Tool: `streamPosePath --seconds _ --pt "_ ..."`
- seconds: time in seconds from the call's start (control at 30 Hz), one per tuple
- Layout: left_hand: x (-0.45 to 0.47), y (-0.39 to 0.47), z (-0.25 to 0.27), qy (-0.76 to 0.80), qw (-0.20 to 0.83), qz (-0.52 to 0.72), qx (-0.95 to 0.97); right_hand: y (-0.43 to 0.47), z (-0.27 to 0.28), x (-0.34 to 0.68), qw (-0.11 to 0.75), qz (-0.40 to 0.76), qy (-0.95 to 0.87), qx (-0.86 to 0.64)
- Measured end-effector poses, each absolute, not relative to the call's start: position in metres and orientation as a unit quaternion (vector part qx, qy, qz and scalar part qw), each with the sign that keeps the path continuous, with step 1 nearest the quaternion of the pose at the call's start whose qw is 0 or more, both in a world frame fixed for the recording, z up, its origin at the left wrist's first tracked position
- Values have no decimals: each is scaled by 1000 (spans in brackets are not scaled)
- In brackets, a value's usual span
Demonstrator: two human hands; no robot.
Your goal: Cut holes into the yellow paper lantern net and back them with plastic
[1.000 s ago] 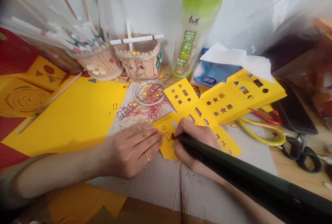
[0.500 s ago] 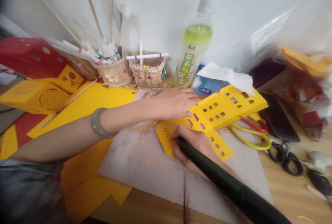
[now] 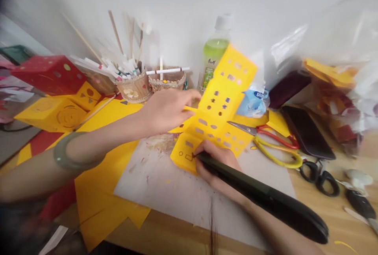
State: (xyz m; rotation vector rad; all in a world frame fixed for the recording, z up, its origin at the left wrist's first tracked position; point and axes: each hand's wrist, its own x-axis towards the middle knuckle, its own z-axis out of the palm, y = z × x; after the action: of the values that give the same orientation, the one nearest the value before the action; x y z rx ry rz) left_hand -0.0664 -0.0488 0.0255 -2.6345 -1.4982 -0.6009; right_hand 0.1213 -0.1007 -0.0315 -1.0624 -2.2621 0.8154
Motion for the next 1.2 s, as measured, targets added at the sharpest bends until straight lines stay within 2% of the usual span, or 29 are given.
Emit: streamPosePath --seconds 0.17,0.23,0.37,0.5,0.6,0.97,1.2 --pt "-99 -83 6 -580 52 -240 -777 -102 -29 119 263 297 -815 -422" --pt "-105 -93 -4 -596 97 -250 -757 -101 -30 118 266 298 -805 -439" --pt "-108 -109 -20 -468 212 -275 -812 -98 -34 114 273 300 -792 -457" --pt "-106 -123 -38 -289 92 -181 -935 -94 -37 114 259 289 -798 -462" --pt "-106 -128 -48 -295 51 -172 -938 -94 -37 113 260 291 -796 -462" --pt "-103 -128 -58 -303 73 -242 -919 -95 -33 106 235 300 -792 -477" --pt "-103 -128 -59 -310 77 -248 -915 -95 -35 105 252 285 -797 -469"
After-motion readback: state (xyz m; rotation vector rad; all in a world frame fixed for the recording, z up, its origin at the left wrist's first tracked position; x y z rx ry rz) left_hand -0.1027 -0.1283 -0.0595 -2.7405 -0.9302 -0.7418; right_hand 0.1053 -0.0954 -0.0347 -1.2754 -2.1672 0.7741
